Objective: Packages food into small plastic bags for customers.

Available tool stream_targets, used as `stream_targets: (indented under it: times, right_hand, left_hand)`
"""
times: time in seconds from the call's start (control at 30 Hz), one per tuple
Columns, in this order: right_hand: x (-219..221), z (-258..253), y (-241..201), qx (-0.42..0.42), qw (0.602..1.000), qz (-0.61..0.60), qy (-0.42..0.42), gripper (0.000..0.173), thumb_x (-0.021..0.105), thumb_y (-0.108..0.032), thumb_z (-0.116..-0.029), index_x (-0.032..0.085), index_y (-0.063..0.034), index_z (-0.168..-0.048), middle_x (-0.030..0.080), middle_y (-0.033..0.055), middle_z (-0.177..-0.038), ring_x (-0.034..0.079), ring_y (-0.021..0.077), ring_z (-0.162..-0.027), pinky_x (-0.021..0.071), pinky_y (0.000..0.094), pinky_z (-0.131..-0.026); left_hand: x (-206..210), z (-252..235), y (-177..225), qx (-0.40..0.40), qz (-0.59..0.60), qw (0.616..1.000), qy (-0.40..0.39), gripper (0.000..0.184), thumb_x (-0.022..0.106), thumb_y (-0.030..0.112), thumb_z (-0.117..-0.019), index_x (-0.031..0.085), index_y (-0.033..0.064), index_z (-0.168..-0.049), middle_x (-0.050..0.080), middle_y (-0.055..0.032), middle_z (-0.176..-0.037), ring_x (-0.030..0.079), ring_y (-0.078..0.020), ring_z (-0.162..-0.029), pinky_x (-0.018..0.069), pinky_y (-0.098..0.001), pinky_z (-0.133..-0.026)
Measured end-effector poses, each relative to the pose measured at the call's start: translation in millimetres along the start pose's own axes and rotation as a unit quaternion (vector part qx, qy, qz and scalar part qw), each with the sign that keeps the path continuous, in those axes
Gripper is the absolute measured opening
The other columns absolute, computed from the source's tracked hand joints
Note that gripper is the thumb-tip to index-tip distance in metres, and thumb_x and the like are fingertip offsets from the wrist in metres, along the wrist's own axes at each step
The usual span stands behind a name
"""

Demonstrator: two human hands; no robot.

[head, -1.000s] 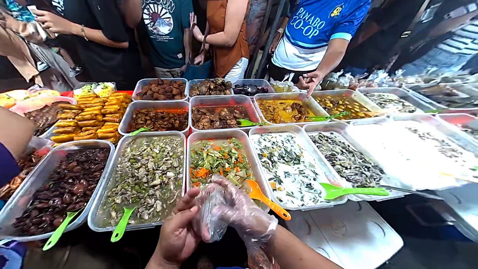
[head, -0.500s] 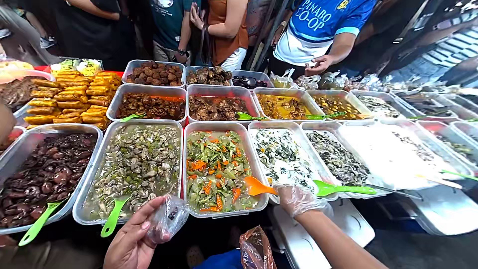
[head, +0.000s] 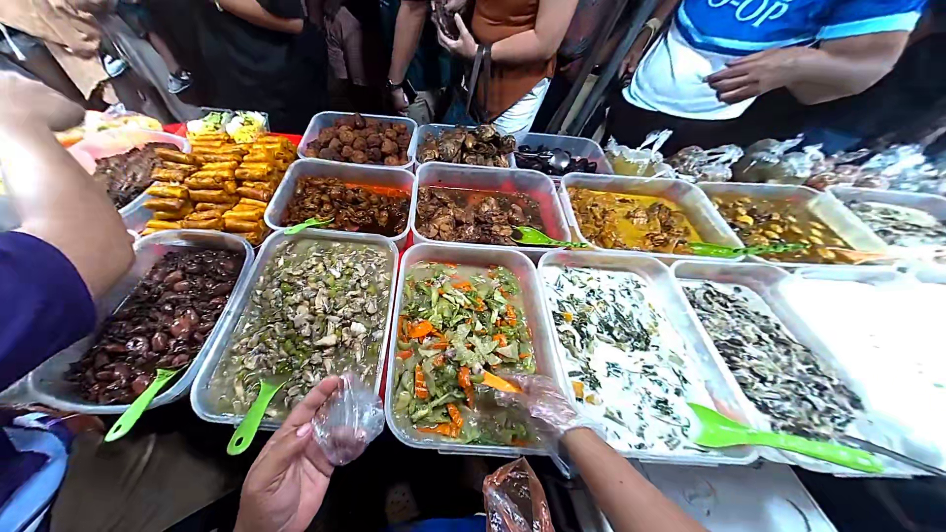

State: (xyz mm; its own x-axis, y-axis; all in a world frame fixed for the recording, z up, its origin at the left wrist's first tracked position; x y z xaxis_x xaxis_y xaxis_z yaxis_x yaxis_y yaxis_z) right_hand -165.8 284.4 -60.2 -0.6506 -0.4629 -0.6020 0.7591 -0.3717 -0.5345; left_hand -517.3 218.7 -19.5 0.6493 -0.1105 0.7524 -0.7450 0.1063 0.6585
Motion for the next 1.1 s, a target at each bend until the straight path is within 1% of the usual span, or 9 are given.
stream_targets:
  times: [0.27, 0.4, 0.47, 0.57, 0.67, 0.77, 0.9, 1.0, 1.1]
  right_hand:
    - [-68.7, 40.8, -4.8, -0.043, 0.99, -0.13, 0.034, 0.033, 0.07, -0.014, -0.0964, 0.069, -0.0068, -0.129, 0.072, 0.0109, -0.114, 0.067, 0.0157, -0.104, 0.0527, 0.0363, -0.096]
    - [-106.3, 52.5, -37.8, -0.11, 0.994, 0.0, 0.002, 0.03, 0.07, -0.017, -0.0972, 0.072, -0.0133, -0.127, 0.075, 0.0055, -0.109, 0.068, 0.014, -0.1, 0.0528, 0.0381, -0.094]
    - [-112.8, 52.4, -59.2, -0.137, 0.983, 0.118, 0.012, 0.029, 0.07, -0.025, -0.0973, 0.074, -0.0182, -0.125, 0.075, 0.0063, -0.106, 0.069, 0.0217, -0.1, 0.0528, 0.0492, -0.092]
    - [-107.3, 63.1, -98.4, -0.147, 0.946, 0.285, 0.052, 0.031, 0.066, -0.031, -0.0985, 0.072, -0.0244, -0.128, 0.074, 0.0099, -0.108, 0.07, 0.0329, -0.102, 0.0543, 0.0611, -0.086]
    - [-97.1, 85.1, -130.0, -0.187, 0.885, 0.414, 0.104, 0.024, 0.061, -0.017, -0.098, 0.073, -0.0163, -0.119, 0.072, 0.0118, -0.094, 0.07, 0.0335, -0.089, 0.0564, 0.0536, -0.074]
    - [-90.4, 90.9, -147.5, -0.232, 0.854, 0.438, 0.16, 0.012, 0.069, -0.01, -0.0902, 0.076, -0.0101, -0.1, 0.071, 0.0114, -0.084, 0.071, 0.0323, -0.08, 0.057, 0.0518, -0.068]
    - [-91.9, 102.5, -160.7, -0.251, 0.833, 0.46, 0.176, 0.009, 0.069, -0.009, -0.0907, 0.075, -0.0089, -0.098, 0.07, 0.0121, -0.083, 0.07, 0.0334, -0.078, 0.0558, 0.0504, -0.063]
    - [-127.3, 119.0, -148.7, -0.272, 0.814, 0.451, 0.244, 0.021, 0.072, -0.011, -0.0884, 0.077, -0.0199, -0.107, 0.07, 0.0087, -0.082, 0.069, 0.0327, -0.074, 0.0546, 0.0524, -0.058]
    - [-141.2, 121.9, -133.5, -0.162, 0.827, 0.486, 0.231, 0.015, 0.069, -0.017, -0.0931, 0.076, -0.0227, -0.105, 0.071, 0.0105, -0.089, 0.069, 0.0362, -0.083, 0.055, 0.056, -0.065]
  left_hand:
    - [21.4, -87.0, -40.9, -0.12, -0.123, 0.985, 0.011, 0.055, 0.04, 0.031, -0.0996, 0.043, 0.011, -0.151, 0.064, -0.0141, -0.132, 0.072, -0.0219, -0.084, 0.0617, -0.0334, -0.065]
    - [52.9, -114.0, -67.4, -0.16, -0.151, 0.974, -0.06, 0.058, 0.032, 0.028, -0.1009, 0.034, 0.0108, -0.156, 0.062, -0.0122, -0.137, 0.073, -0.0206, -0.086, 0.0626, -0.0333, -0.071]
    - [70.5, -119.9, -77.2, -0.158, -0.204, 0.96, -0.111, 0.061, 0.036, 0.028, -0.0991, 0.031, 0.0106, -0.157, 0.069, -0.0124, -0.122, 0.074, -0.0196, -0.085, 0.0626, -0.0349, -0.078]
    - [84.6, -123.0, -87.4, -0.111, -0.218, 0.963, -0.118, 0.064, 0.046, 0.035, -0.0995, 0.033, 0.0115, -0.157, 0.073, -0.0114, -0.112, 0.074, -0.0205, -0.084, 0.062, -0.0386, -0.084]
    - [84.2, -126.5, -90.5, -0.081, -0.129, 0.988, -0.028, 0.057, 0.04, 0.036, -0.1031, 0.032, 0.0169, -0.156, 0.061, -0.0089, -0.136, 0.071, -0.0184, -0.088, 0.0621, -0.0355, -0.076]
    - [87.6, -121.8, -92.2, -0.075, -0.025, 0.997, -0.003, 0.051, 0.048, 0.042, -0.102, 0.052, 0.015, -0.146, 0.064, -0.0113, -0.13, 0.071, -0.0196, -0.085, 0.0615, -0.0343, -0.071]
    - [75.3, -116.6, -90.1, -0.074, 0.061, 0.992, 0.083, 0.057, 0.015, 0.041, -0.1066, 0.058, 0.0177, -0.137, 0.068, -0.0105, -0.122, 0.071, -0.0179, -0.078, 0.0596, -0.0303, -0.062]
    - [67.2, -112.1, -83.9, -0.064, 0.083, 0.991, 0.087, 0.06, 0.014, 0.044, -0.1062, 0.061, 0.0176, -0.134, 0.068, -0.0102, -0.125, 0.07, -0.0173, -0.073, 0.0589, -0.0299, -0.059]
    - [62.5, -104.9, -77.5, -0.055, 0.03, 0.995, 0.073, 0.061, 0.014, 0.041, -0.1067, 0.062, 0.017, -0.135, 0.067, -0.0073, -0.128, 0.068, -0.0124, -0.067, 0.0572, -0.0257, -0.056]
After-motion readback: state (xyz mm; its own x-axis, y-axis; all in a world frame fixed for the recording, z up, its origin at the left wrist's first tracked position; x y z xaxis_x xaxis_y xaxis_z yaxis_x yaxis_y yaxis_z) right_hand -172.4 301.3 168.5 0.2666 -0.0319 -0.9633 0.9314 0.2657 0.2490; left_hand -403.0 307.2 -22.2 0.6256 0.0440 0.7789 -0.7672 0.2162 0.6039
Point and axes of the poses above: each hand's wrist, its own z-axis away from the middle knuckle, its own x-axis out of the palm, y = z × x, the point moved 1 cm from there along -z, towards the middle knuckle
